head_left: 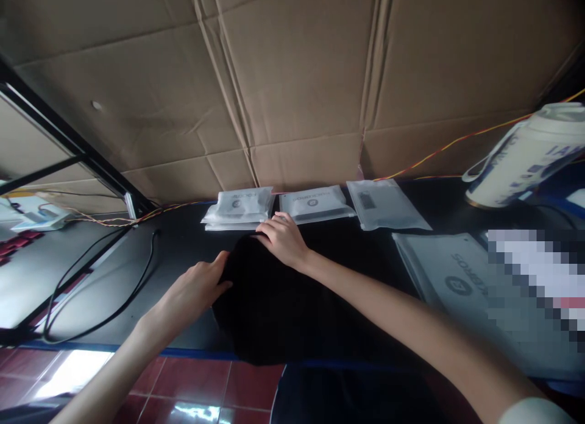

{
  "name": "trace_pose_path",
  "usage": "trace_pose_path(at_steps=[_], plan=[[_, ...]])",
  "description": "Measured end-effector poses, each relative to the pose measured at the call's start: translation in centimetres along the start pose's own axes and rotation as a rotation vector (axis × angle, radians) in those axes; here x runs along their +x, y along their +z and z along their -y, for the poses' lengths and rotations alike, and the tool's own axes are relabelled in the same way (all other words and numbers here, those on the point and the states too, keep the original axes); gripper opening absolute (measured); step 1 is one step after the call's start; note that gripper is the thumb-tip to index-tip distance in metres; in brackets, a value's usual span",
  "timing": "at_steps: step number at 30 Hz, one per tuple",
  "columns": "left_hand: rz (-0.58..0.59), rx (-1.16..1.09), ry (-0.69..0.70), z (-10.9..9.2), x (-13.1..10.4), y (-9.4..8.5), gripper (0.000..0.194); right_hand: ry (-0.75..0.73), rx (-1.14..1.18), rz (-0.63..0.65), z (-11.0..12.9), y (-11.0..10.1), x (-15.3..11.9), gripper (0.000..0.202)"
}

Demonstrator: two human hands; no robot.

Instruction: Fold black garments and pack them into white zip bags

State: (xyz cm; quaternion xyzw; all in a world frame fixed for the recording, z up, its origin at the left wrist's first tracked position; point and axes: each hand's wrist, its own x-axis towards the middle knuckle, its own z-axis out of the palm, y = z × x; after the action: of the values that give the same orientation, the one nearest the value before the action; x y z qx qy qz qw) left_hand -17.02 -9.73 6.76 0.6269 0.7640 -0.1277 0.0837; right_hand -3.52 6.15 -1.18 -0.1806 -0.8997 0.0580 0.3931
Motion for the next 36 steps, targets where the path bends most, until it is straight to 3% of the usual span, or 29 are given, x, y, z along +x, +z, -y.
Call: trace_pose_path(at_steps=[6, 11, 13, 15, 21, 30, 36], plan=[[-0.054, 0.113, -0.029, -0.3, 0.3, 0.1, 0.039, 0.01, 0.001, 0.063, 0.3, 0.0, 0.2, 0.027], [-0.189, 0.056, -0.081, -1.4, 1.7, -0.1, 0.043, 0.071, 0.192, 0.242, 0.0, -0.4, 0.6, 0.033], [-0.207, 0.012, -0.07, -1.3, 2.8, 0.1, 0.04, 0.098, 0.257, 0.307, -0.4, -0.7, 0.8, 0.043], [-0.214, -0.013, -0.055, -1.0, 3.6, 0.3, 0.035, 0.108, 0.283, 0.343, -0.8, -1.0, 1.0, 0.04], [-0.248, 0.066, -0.069, -1.0, 3.9, 0.4, 0.034, 0.138, 0.272, 0.31, -1.2, -1.3, 1.4, 0.01], [-0.345, 0.043, -0.11, -1.7, 4.7, -0.3, 0.034, 0.104, 0.225, 0.266, -0.6, -0.6, 0.7, 0.016], [-0.277, 0.029, -0.102, -1.0, 5.1, -0.3, 0.035, 0.092, 0.26, 0.179, -0.3, -0.6, 0.5, 0.02]])
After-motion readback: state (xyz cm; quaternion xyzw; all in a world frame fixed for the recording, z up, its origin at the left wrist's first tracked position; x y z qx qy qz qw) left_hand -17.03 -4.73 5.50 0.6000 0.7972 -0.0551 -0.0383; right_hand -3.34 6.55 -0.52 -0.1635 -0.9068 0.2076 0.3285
